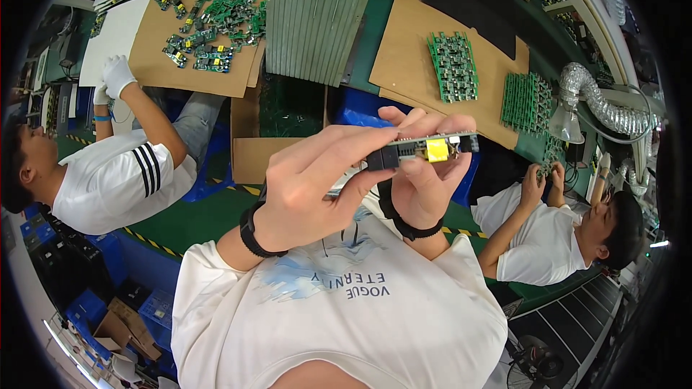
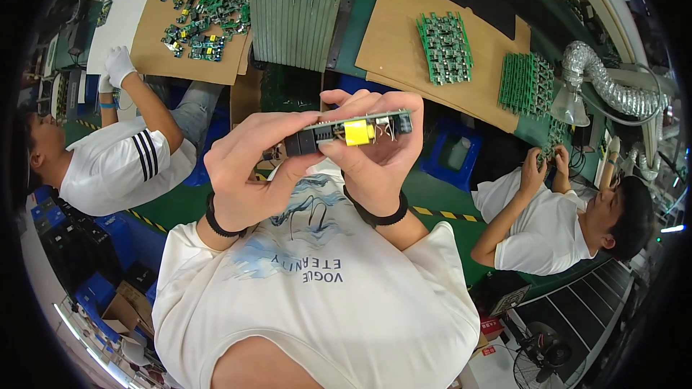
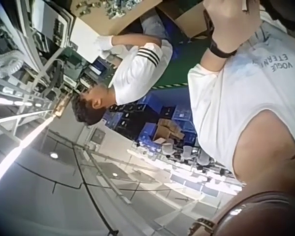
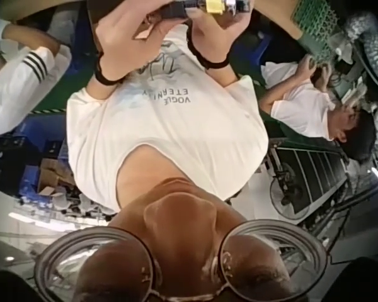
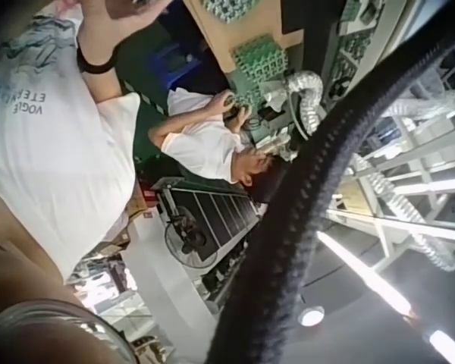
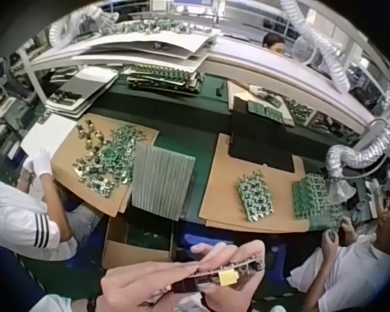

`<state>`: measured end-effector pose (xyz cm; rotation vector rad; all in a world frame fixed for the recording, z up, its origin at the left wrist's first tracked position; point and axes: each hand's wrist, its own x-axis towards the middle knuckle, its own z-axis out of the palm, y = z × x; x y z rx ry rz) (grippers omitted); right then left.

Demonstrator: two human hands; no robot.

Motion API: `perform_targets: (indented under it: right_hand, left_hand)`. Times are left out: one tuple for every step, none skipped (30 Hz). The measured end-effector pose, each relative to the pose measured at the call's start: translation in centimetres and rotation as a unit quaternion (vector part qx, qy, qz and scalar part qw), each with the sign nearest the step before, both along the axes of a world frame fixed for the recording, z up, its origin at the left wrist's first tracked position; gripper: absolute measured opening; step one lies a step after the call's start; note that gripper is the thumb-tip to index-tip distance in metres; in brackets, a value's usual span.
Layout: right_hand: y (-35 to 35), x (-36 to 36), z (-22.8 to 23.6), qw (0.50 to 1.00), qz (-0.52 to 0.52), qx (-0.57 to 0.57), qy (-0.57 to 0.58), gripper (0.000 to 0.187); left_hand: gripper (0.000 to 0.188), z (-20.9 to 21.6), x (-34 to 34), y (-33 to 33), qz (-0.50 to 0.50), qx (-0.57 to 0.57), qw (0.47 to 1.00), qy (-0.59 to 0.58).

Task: The person picks up circuit boards from a box and a table, turns them over, and fits them together. The person then places the assembled circuit boards into a rack.

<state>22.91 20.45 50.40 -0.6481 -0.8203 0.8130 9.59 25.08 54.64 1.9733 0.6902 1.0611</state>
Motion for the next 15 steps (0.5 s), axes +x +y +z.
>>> perform_targets:
  right_hand:
    - [0.0, -0.2, 0.1, 0.999, -0.008, -0.035, 0.024, 0.05]
    - [-0.1, -0.4, 0.2, 0.996, -0.016, -0.071, 0.047, 0.05]
    - [0.0, -0.5, 0.3, 0.992, -0.024, -0.106, 0.071, 0.051]
    - [0.1, -0.5, 0.5, 0.992, -0.025, -0.105, 0.071, 0.051]
    - [0.3, -0.3, 0.8, 0.988, -0.03, -0.127, 0.078, 0.05]
    - [0.5, -0.2, 1.1, 0.984, -0.033, -0.15, 0.086, 0.049]
    - [0.6, -0.2, 1.2, 0.98, -0.037, -0.174, 0.094, 0.049]
    - [0.6, -0.1, 1.2, 0.98, -0.037, -0.174, 0.094, 0.049]
    - [0.5, 0.1, 1.1, 0.977, -0.025, -0.189, 0.092, 0.047]
    - [0.5, 0.2, 1.0, 0.975, -0.013, -0.203, 0.09, 0.046]
    - [0.4, 0.2, 0.9, 0.972, -0.002, -0.217, 0.088, 0.045]
    - [0.4, 0.1, 0.7, 0.972, -0.002, -0.218, 0.088, 0.045]
    - [0.3, 0.0, 0.6, 0.972, 0.001, -0.212, 0.104, 0.045]
    - [0.3, -0.1, 0.5, 0.971, 0.005, -0.206, 0.119, 0.044]
    - [0.2, -0.2, 0.4, 0.97, 0.009, -0.201, 0.135, 0.044]
  left_hand:
    - [0.031, 0.0, 0.0, 0.2, -0.001, -0.01, 1.0, 0.004]
    - [0.031, -0.1, 0.0, 0.4, -0.001, -0.009, 1.0, 0.003]
    - [0.03, -0.2, 0.0, 0.9, -0.014, -0.033, 0.999, 0.007]
    - [0.029, -0.4, 0.0, 1.3, -0.028, -0.057, 0.998, 0.011]
    - [0.029, -0.4, 0.0, 1.5, -0.041, -0.082, 0.996, 0.015]
    - [0.029, -0.5, -0.1, 1.4, -0.041, -0.081, 0.996, 0.015]
    - [0.028, -0.6, -0.1, 1.3, -0.037, -0.129, 0.991, 0.026]
    - [0.027, -0.7, -0.2, 1.2, -0.032, -0.177, 0.983, 0.036]
    - [0.027, -0.8, -0.3, 1.2, -0.028, -0.225, 0.973, 0.047]
    - [0.027, -0.9, -0.3, 1.2, -0.027, -0.225, 0.973, 0.047]
    - [0.026, -1.0, -0.3, 1.4, -0.024, -0.177, 0.982, 0.06]
    - [0.026, -1.1, -0.3, 1.7, -0.02, -0.129, 0.989, 0.072]
    - [0.026, -1.1, -0.3, 1.8, -0.017, -0.08, 0.993, 0.084]
    - [0.026, -1.1, -0.4, 1.8, -0.016, -0.08, 0.993, 0.084]
    - [0.026, -1.1, -0.5, 1.8, -0.02, -0.075, 0.993, 0.084]
